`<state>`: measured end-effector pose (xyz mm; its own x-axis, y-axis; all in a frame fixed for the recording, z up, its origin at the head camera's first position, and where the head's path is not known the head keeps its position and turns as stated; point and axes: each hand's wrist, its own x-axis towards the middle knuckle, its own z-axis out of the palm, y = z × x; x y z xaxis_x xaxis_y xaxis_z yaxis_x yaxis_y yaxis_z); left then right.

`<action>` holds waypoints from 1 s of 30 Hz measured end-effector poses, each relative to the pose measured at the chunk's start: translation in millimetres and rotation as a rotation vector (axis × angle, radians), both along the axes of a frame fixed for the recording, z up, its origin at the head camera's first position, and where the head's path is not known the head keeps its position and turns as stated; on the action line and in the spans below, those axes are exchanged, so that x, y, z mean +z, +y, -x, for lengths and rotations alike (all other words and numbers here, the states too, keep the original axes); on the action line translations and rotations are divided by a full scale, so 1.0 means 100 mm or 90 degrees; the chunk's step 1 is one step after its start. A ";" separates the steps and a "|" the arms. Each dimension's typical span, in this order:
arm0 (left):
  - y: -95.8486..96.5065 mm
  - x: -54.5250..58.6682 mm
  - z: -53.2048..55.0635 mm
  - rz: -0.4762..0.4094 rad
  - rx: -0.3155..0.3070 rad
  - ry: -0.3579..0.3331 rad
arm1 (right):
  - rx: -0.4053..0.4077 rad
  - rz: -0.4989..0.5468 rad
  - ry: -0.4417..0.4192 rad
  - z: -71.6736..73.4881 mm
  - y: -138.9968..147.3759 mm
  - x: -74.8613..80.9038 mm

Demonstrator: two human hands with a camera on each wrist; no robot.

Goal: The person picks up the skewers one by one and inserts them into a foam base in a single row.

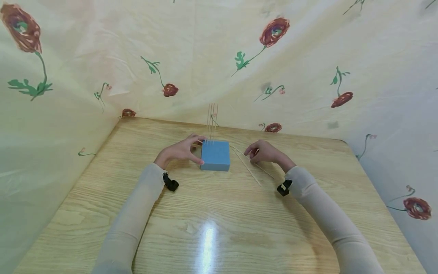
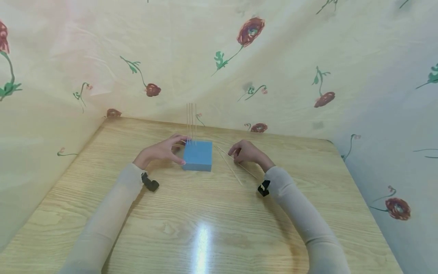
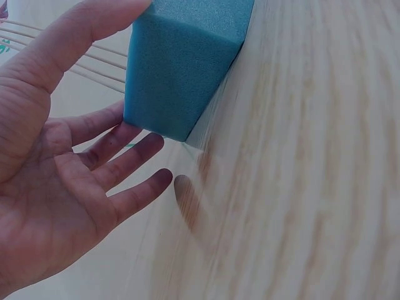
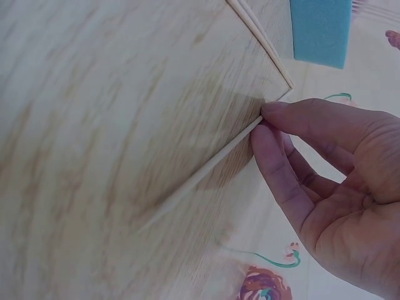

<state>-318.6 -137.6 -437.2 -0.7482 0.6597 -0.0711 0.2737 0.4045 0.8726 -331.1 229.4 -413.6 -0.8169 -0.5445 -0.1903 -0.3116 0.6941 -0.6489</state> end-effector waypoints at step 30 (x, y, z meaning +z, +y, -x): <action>-0.03 0.00 -0.03 0.002 -0.007 0.003 | -0.014 -0.017 0.053 -0.14 -0.01 -0.07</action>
<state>-316.1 -140.6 -436.7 -0.7416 0.6672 -0.0697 0.2816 0.4039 0.8704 -317.0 228.1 -420.4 -0.8419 -0.5222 -0.1357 -0.3486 0.7184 -0.6020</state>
